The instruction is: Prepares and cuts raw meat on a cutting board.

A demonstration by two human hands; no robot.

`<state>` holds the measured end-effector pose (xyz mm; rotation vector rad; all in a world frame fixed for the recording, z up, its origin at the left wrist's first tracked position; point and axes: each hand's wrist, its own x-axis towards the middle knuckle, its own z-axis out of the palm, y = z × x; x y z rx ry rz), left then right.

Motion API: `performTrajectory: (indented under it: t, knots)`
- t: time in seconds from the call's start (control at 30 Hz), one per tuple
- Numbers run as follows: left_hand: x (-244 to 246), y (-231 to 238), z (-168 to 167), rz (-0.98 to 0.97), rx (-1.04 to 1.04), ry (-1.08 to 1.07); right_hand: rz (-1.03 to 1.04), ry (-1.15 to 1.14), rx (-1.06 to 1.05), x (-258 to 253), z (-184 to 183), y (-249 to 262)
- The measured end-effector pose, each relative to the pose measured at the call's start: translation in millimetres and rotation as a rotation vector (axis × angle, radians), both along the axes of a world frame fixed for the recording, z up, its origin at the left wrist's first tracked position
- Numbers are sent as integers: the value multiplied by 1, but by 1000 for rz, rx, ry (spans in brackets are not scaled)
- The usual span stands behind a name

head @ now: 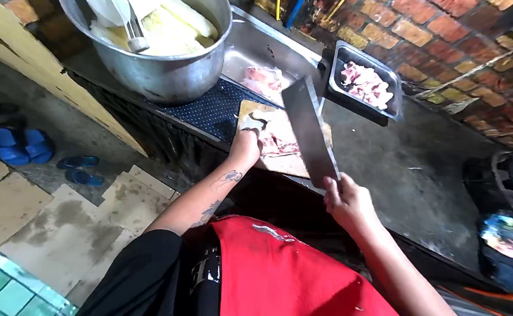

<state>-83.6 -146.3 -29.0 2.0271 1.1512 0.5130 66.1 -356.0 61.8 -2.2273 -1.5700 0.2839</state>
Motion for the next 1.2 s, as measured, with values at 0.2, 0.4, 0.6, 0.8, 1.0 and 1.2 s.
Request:
performTrajectory:
  t: [0.2,0.4,0.6,0.8,1.0,1.2]
  knots:
    - [1,0,-6,-7,58,-40,23,-130,185,-5,-3,6]
    - [1,0,-4,-25,55,-12,-62,-63,-650,-1,3,26]
    - [3,3,1,-172,75,147,-22,-65,-628,-2,-6,57]
    - [-2,7,4,-148,61,147,-20,-85,-606,-7,-18,85]
    - [-25,21,3,-64,40,44,-68,-95,-750,9,9,5]
    - [-29,34,12,-91,65,-28,-158,123,-739,29,25,-34]
